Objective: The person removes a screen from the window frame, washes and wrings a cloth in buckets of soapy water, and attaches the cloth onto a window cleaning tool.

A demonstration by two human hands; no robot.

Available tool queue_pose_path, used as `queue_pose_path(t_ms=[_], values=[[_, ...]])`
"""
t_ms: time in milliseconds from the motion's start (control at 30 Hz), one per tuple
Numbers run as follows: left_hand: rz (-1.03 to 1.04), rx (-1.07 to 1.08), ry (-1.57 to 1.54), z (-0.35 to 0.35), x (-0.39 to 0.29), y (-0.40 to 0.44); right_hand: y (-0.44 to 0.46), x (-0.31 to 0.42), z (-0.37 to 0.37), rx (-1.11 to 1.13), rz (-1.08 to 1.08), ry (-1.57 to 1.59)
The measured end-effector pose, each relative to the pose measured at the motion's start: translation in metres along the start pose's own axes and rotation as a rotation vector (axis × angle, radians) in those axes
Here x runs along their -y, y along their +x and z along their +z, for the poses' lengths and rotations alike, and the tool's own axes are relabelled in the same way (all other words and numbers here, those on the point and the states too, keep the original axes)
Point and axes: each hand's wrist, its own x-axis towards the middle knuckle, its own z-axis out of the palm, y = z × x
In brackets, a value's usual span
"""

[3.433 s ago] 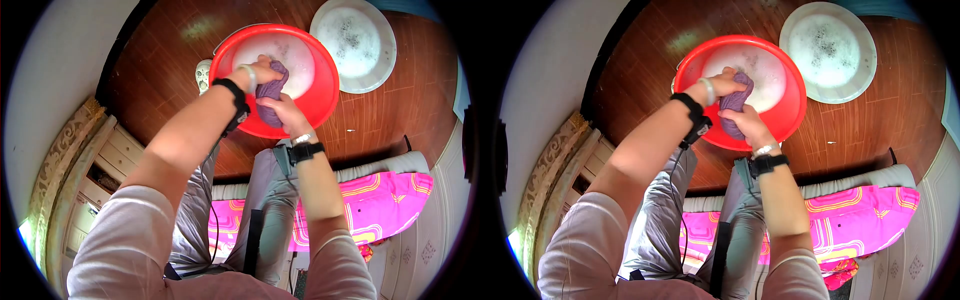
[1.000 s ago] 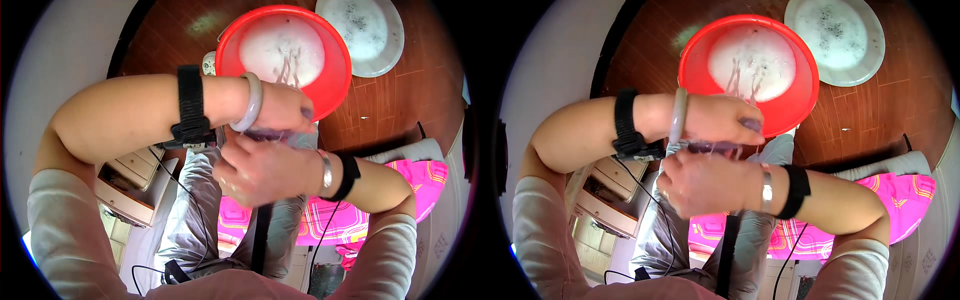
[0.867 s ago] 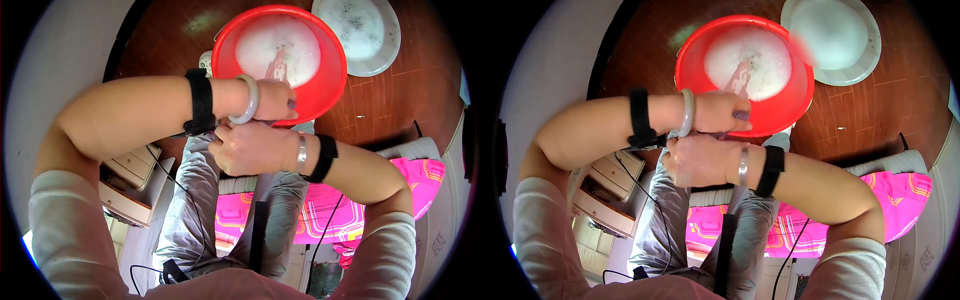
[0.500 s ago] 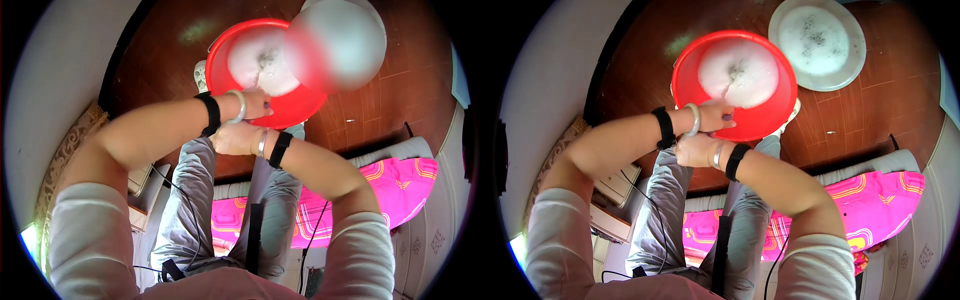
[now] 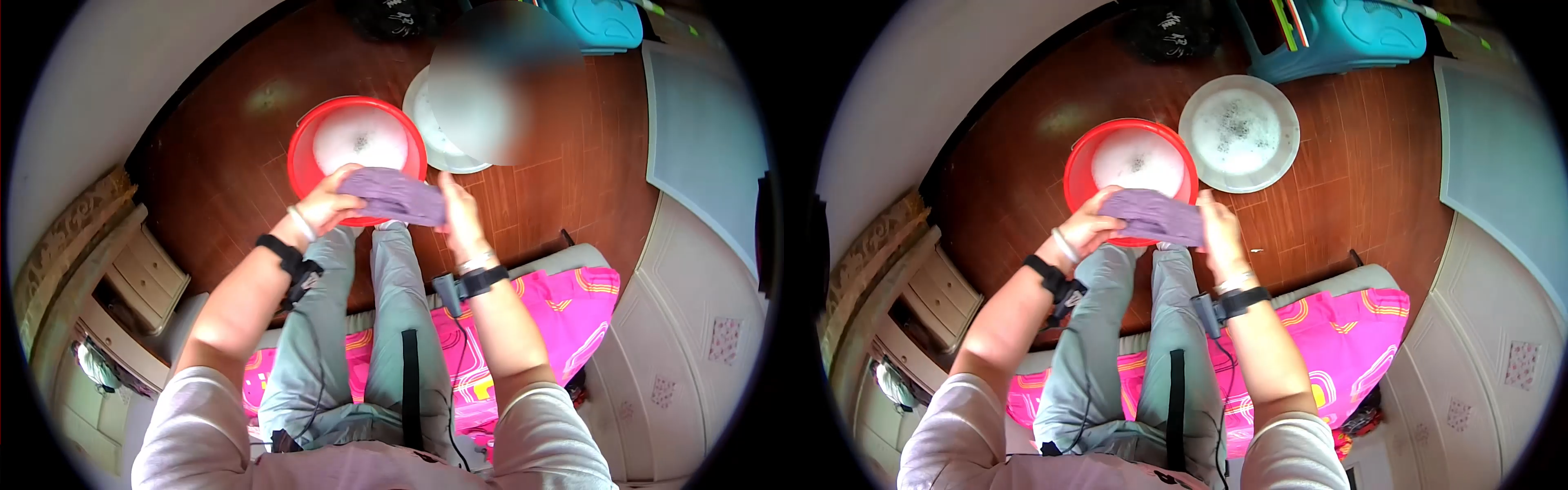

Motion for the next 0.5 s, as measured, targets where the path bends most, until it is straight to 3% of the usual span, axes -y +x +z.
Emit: queue_pose_path(t_ms=[100, 200, 367, 467, 500], values=[[0.326, 0.070, 0.590, 0.025, 0.017, 0.028, 0.006, 0.009, -0.045, 0.095, 0.147, 0.196], [0.170, -0.100, 0.655, 0.054, 0.016, 0.042, 0.000, 0.032, -0.074, 0.105, 0.151, 0.165], [0.280, -0.504, 1.104, 0.104, 0.025, 0.082, 0.009, 0.079, -0.106, 0.040, 0.056, -0.056], [0.199, -0.621, 1.295, 0.128, 0.037, 0.124, 0.070, 0.094, -0.134, 0.144, 0.018, -0.134], [0.256, -0.627, 1.311, 0.130, 0.044, 0.144, 0.096, 0.092, -0.144, 0.189, 0.002, -0.160]])
